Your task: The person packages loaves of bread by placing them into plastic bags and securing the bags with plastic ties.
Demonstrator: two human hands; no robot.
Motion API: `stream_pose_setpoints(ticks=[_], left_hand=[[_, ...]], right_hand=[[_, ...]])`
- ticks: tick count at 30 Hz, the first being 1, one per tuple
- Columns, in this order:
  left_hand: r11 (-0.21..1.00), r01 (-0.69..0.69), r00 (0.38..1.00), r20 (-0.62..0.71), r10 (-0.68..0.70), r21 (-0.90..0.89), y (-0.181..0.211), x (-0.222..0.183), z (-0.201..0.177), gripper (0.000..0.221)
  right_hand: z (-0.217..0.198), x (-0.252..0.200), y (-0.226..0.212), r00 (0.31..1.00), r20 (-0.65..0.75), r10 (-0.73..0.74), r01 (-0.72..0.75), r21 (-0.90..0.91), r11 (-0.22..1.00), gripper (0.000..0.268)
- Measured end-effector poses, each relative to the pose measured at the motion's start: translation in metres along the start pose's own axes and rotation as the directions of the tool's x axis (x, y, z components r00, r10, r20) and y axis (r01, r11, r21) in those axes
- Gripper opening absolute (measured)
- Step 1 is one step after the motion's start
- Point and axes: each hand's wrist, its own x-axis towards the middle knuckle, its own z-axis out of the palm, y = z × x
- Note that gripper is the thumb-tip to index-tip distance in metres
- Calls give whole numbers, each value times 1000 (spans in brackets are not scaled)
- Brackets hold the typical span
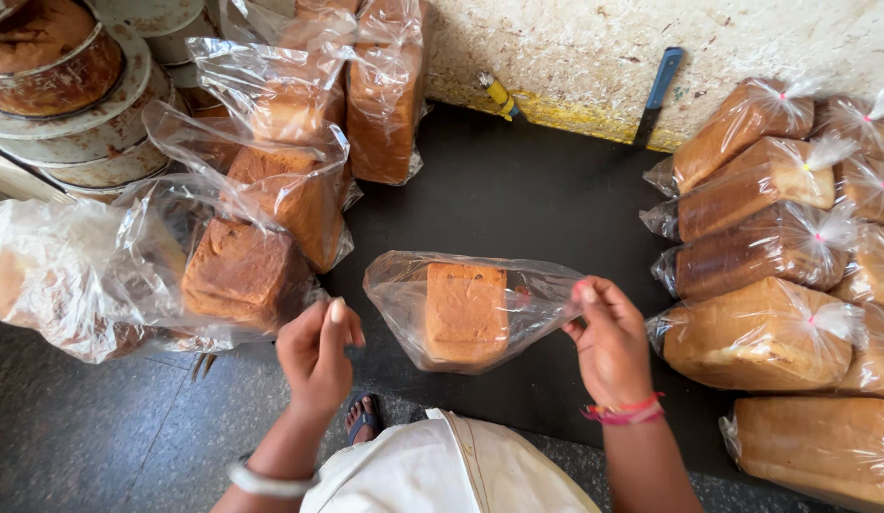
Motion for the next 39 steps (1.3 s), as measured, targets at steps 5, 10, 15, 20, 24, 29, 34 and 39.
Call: stream_pose_setpoints(ticks=[5,10,15,20,24,29,34,39], left_hand=[[924,-380,864,374,339,42,111,20,38,8],[915,-400,838,383,389,-56,158,31,108,35],[926,-376,862,367,351,-1,158,31,115,43],[948,-319,870,395,295,-6,147,27,111,51],[912,-402,862,370,345,85,139,26,116,44],[930,-364,868,380,319,49,132,26,115,42],[770,-607,781,326,533,195,130,30,110,40],[673,-659,751,264,604,336,132,55,91,39]], right_hand=[[27,-32,-64,950,187,-250,196,265,944,11],[68,-51,-87,828,263,-496,527,-60,848,7],[85,-61,-84,825,267,-499,539,-102,836,13],[81,-59,-77,836,266,-479,526,-142,839,13],[78,-58,-76,840,249,-482,529,-174,831,11],[79,-59,-73,847,250,-469,519,-197,832,8],[73,-62,-83,823,489,-287,421,-188,887,26],[70,-71,-97,574,697,-429,773,-289,565,54]])
